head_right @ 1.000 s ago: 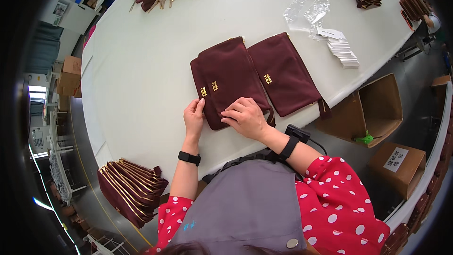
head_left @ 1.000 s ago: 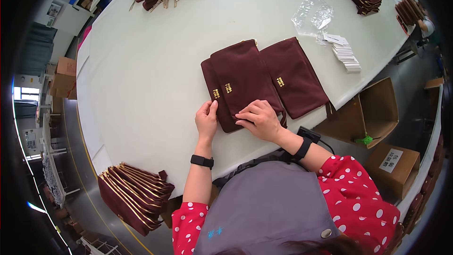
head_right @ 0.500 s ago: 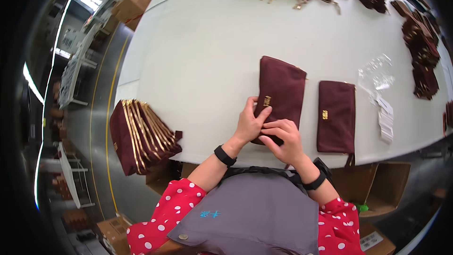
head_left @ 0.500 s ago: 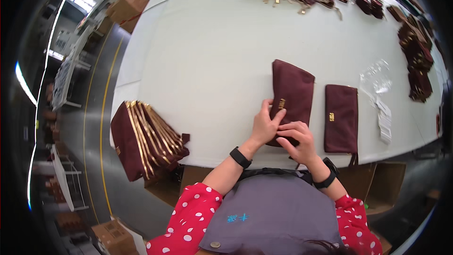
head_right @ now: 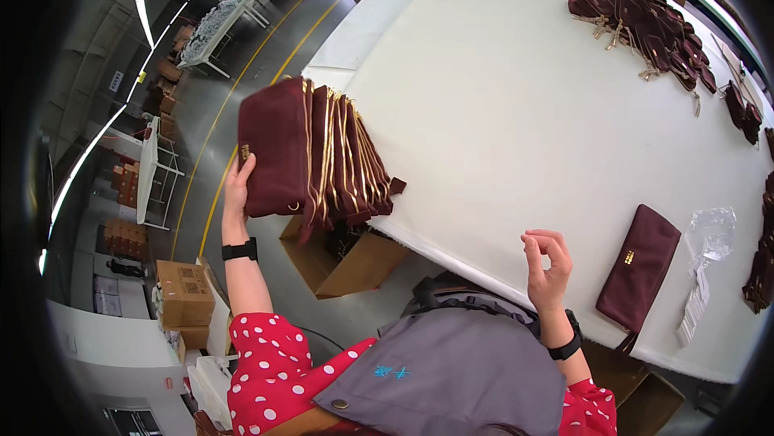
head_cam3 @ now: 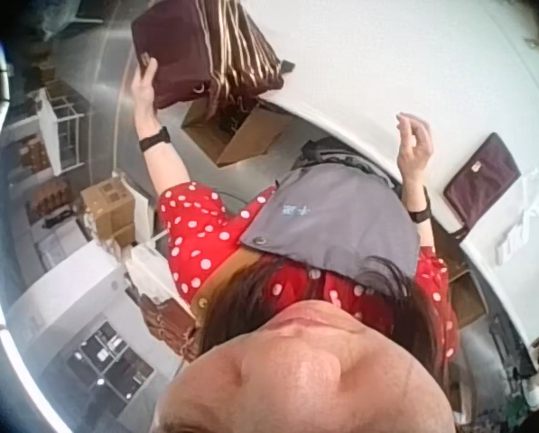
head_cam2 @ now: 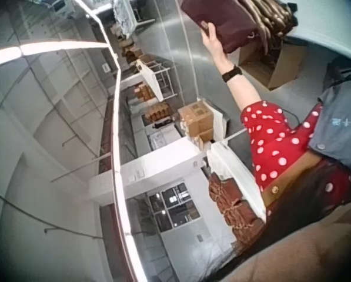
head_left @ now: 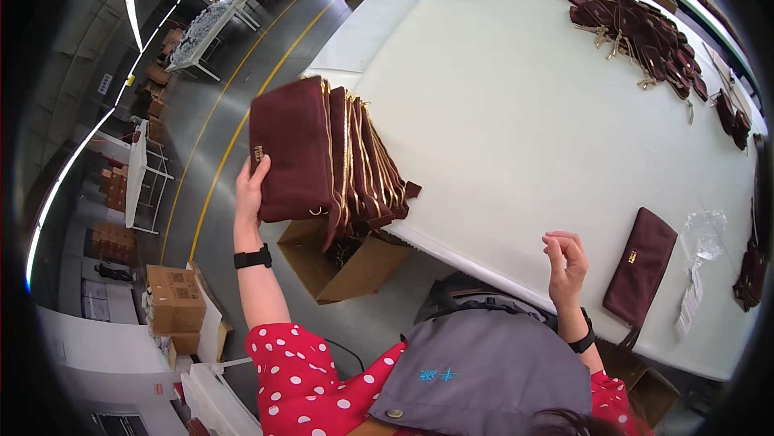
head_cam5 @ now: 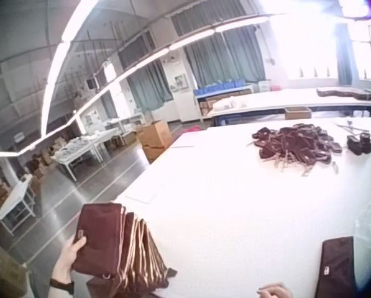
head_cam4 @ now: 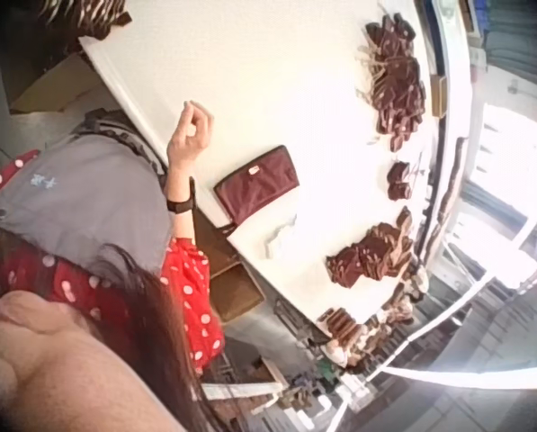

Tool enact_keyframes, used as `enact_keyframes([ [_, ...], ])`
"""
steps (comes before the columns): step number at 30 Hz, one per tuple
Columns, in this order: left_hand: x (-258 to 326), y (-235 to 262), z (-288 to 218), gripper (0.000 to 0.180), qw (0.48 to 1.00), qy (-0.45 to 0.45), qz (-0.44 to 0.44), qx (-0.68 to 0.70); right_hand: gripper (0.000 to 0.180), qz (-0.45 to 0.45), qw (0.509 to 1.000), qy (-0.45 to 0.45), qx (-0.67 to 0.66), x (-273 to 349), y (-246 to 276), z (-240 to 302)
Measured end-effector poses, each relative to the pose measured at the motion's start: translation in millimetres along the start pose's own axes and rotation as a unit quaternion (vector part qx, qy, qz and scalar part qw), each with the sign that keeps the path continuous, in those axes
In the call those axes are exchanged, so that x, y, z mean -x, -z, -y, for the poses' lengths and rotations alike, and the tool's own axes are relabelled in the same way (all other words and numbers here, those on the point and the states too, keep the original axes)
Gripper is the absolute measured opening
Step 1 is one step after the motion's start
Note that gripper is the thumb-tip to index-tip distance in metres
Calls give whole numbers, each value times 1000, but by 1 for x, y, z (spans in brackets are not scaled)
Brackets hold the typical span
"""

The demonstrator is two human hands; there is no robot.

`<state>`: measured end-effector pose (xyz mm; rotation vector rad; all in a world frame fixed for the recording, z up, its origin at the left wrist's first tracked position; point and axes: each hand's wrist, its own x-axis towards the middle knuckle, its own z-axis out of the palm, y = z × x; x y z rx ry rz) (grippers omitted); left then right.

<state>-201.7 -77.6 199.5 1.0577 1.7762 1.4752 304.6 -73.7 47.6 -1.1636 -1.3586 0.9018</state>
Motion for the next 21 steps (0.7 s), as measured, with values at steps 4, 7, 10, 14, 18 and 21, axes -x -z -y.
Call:
enact_keyframes([
  [4, -23, 35, 70, 54, 994, 100, 49, -18, 15, 28, 999, -26, -16, 0, -22, 1],
  [7, -23, 7, 70, 59, 979, 134, 93, 118, 14, 68, 995, -78, 6, -4, -47, 2],
  [10, -27, -5, 71, 59, 969, 123, 121, 178, 31, 218, 975, 19, 24, -29, -117, 27],
  [14, -33, 4, 79, 55, 969, 66, 140, 194, 68, 332, 942, 42, -24, -69, -213, 73],
  [18, -57, 1, 106, 53, 962, 97, 169, 189, 108, 356, 926, -115, -54, -109, -277, 95],
  [21, -33, -25, 96, 60, 879, 221, 285, 313, 120, 367, 906, -208, 34, -113, -311, 69],
])
